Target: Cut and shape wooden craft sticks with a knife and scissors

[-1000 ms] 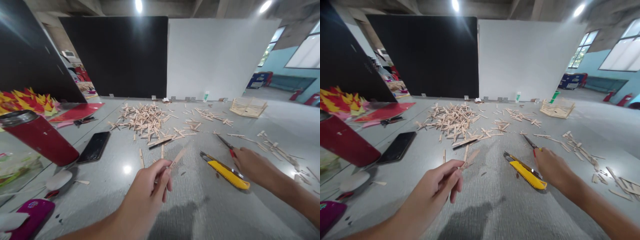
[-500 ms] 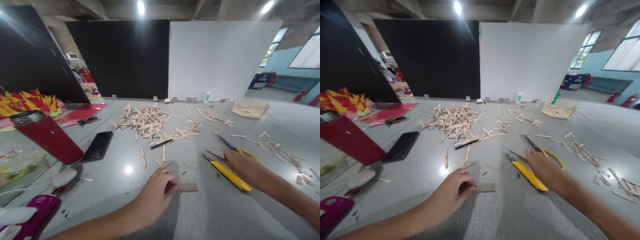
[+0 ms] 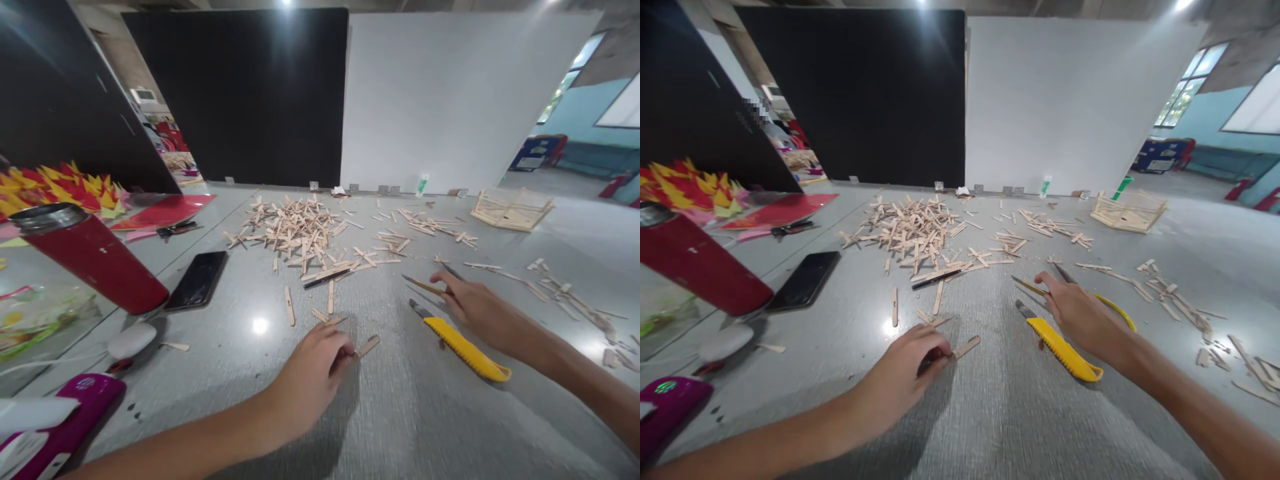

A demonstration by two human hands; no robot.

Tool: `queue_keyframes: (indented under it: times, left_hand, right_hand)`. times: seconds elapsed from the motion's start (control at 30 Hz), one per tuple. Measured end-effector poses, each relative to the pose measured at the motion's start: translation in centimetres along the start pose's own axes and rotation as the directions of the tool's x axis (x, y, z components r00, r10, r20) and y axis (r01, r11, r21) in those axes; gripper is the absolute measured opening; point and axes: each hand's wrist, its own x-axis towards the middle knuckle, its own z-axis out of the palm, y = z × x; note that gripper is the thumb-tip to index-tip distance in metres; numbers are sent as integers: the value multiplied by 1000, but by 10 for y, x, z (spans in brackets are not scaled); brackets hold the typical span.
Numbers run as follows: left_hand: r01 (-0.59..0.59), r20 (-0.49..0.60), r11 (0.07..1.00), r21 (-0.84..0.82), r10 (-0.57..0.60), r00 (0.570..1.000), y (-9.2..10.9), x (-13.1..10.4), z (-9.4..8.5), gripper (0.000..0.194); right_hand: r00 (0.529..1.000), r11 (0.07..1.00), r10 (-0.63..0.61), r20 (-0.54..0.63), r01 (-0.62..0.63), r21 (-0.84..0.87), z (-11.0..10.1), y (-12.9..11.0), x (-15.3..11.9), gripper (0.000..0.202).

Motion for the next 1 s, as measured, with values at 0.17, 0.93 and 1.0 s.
queue_keyframes:
  times: [0.17, 0.93, 1.0]
  left_hand:
    - [-4, 42, 1000, 4, 4, 999, -1, -3, 0, 25]
    - [23, 325, 979, 204, -90, 942, 47, -31, 7, 52]
    - [17, 354, 975, 223, -97, 930, 45, -27, 4, 49]
  right_hand:
    - [997, 992, -23, -71, 14, -128, 3, 4, 5, 12]
    - [876, 879, -174, -449, 344, 331, 8, -55, -33, 10]
    - [943, 817, -88, -320, 253, 519, 11, -73, -31, 20]
